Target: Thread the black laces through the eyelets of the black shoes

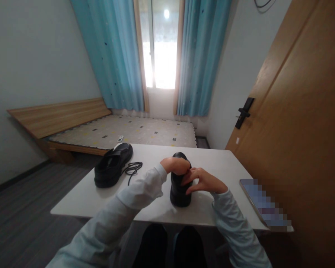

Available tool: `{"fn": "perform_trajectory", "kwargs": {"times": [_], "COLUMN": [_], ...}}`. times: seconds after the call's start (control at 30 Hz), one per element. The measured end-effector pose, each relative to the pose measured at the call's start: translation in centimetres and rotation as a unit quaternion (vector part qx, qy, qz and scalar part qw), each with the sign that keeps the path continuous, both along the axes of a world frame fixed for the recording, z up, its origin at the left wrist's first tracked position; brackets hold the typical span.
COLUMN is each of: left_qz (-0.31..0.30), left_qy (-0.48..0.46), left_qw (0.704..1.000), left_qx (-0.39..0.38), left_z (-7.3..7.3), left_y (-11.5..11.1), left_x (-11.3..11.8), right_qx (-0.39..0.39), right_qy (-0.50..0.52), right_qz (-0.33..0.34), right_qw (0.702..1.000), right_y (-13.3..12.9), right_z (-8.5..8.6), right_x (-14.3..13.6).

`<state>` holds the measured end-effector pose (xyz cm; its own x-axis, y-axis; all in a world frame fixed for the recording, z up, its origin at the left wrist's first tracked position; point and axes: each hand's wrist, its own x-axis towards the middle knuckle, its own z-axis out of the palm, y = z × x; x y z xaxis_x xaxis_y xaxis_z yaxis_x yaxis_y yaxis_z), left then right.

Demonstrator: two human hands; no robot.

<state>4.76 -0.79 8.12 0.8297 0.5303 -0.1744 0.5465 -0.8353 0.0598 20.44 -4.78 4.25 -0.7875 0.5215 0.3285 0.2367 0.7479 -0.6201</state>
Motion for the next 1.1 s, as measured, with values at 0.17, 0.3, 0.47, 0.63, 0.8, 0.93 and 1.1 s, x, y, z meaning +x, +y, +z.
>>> {"fn": "perform_trajectory", "kwargs": {"times": [0.17, 0.3, 0.47, 0.63, 0.8, 0.93, 1.1], "left_qz": [0.046, 0.097, 0.127, 0.109, 0.087, 0.057, 0.051], "left_qy": [0.068, 0.036, 0.007, 0.011, 0.025, 0.029, 0.054], "left_qw": [0.996, 0.994, 0.992, 0.994, 0.996, 0.995, 0.994], "left_qx": [0.015, 0.024, -0.003, 0.003, -0.028, -0.073, -0.074], "left_z": [2.2, 2.3, 1.6, -0.3, -1.5, -1.4, -1.3], "left_y": [-3.0, -5.5, -7.1, -6.9, -5.5, -4.8, -4.8], "left_x": [-0.4, -1.7, -2.5, -2.0, -2.1, -2.3, -2.0], "right_qx": [0.025, 0.026, 0.018, 0.032, 0.03, 0.025, 0.035], "right_qy": [-0.023, -0.041, -0.05, -0.072, -0.086, -0.082, -0.098], "right_qz": [-0.003, -0.006, 0.018, -0.004, -0.021, -0.021, -0.028], "right_qw": [0.999, 0.999, 0.998, 0.997, 0.996, 0.996, 0.994], "right_y": [0.0, -0.1, -0.1, -0.1, -0.2, 0.0, 0.0], "right_z": [-0.4, -0.4, -0.3, -0.4, -0.6, -0.7, -0.8], "right_x": [-0.4, -0.3, -0.3, -0.3, -0.3, -0.2, -0.2]}}
